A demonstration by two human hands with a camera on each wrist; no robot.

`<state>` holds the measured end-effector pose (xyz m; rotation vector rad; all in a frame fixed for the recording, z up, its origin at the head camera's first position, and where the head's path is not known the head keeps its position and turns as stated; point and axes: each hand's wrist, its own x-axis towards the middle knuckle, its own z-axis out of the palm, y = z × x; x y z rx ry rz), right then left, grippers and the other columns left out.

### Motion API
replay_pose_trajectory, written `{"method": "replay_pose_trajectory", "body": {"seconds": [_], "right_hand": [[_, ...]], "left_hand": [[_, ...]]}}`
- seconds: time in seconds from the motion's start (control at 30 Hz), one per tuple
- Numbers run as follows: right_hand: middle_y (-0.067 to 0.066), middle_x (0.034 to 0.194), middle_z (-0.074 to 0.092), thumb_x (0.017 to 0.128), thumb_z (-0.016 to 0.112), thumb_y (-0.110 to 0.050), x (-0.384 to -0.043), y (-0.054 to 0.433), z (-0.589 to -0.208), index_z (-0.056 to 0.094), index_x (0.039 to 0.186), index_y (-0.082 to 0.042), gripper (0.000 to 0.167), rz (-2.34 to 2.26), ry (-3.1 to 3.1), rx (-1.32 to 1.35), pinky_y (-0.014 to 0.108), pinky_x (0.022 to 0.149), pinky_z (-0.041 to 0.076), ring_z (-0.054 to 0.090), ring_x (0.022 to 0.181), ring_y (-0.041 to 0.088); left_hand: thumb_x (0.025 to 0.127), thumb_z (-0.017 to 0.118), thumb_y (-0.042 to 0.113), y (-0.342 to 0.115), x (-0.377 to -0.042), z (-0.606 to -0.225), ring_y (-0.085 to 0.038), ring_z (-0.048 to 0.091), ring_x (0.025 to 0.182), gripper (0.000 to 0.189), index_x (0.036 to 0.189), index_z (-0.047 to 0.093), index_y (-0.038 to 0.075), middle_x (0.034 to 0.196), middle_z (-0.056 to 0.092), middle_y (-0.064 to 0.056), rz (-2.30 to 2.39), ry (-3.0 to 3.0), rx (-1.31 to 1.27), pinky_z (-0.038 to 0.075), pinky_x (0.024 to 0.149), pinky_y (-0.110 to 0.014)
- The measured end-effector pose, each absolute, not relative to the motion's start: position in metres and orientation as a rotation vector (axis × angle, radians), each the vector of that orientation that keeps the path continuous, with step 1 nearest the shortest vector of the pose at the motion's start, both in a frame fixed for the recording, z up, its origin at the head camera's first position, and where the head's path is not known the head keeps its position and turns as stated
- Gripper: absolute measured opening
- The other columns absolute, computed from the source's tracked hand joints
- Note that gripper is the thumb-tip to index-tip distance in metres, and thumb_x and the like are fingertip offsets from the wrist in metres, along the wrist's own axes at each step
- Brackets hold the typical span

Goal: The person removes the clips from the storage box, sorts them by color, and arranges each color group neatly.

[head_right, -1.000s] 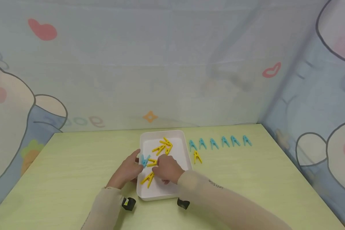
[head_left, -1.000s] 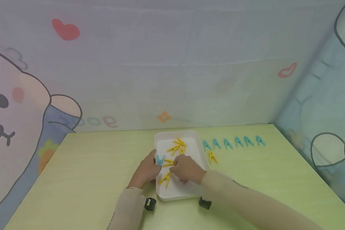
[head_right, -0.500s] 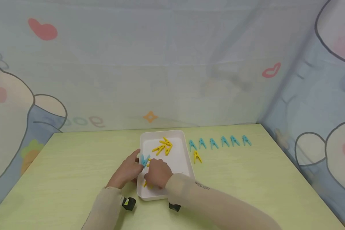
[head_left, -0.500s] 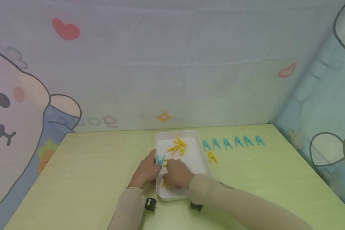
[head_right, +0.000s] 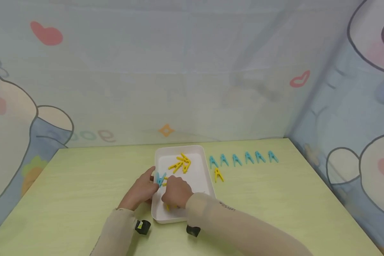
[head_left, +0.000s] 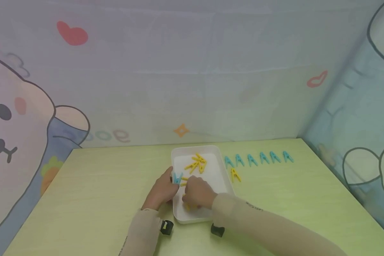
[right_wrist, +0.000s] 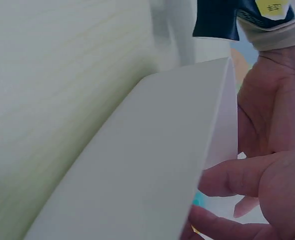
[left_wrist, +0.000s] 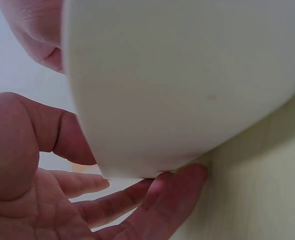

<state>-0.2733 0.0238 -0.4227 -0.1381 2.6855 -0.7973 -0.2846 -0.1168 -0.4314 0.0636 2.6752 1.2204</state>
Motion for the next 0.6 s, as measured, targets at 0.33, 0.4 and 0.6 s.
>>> {"method": "replay_pose_trajectory", "body": {"seconds": [0.33, 0.4, 0.6], "right_hand": [[0.006, 0.085, 0.064, 0.083, 0.075, -0.011, -0.282, 0.043, -0.418, 0.070, 0.098, -0.001, 0.018, -1.118, 2.504, -0.052, 0.033, 0.057, 0.055, 0.063, 0.068, 0.021], [0.007, 0.087, 0.064, 0.084, 0.074, -0.010, -0.284, 0.051, -0.416, 0.069, 0.100, 0.000, 0.020, -1.208, 2.471, -0.053, 0.033, 0.059, 0.056, 0.063, 0.072, 0.022], [0.009, 0.093, 0.065, 0.087, 0.072, -0.010, -0.289, 0.070, -0.410, 0.068, 0.106, 0.003, 0.024, -1.398, 2.387, -0.040, 0.033, 0.063, 0.057, 0.063, 0.080, 0.022]], "left_hand": [[0.085, 0.052, 0.009, -0.114, -0.285, -0.430, -0.029, 0.058, 0.102, 0.077, 0.156, 0.024, 0.002, 0.133, 0.055, -0.022, 1.229, 2.656, 0.024, 0.048, 0.088, -0.047], [0.085, 0.052, 0.009, -0.114, -0.285, -0.430, -0.030, 0.058, 0.103, 0.076, 0.156, 0.024, 0.002, 0.134, 0.054, -0.022, 1.230, 2.652, 0.012, 0.048, 0.089, -0.048], [0.086, 0.051, 0.009, -0.113, -0.284, -0.429, -0.032, 0.056, 0.106, 0.076, 0.156, 0.024, 0.002, 0.136, 0.053, -0.023, 1.221, 2.656, -0.013, 0.045, 0.093, -0.051]]}}
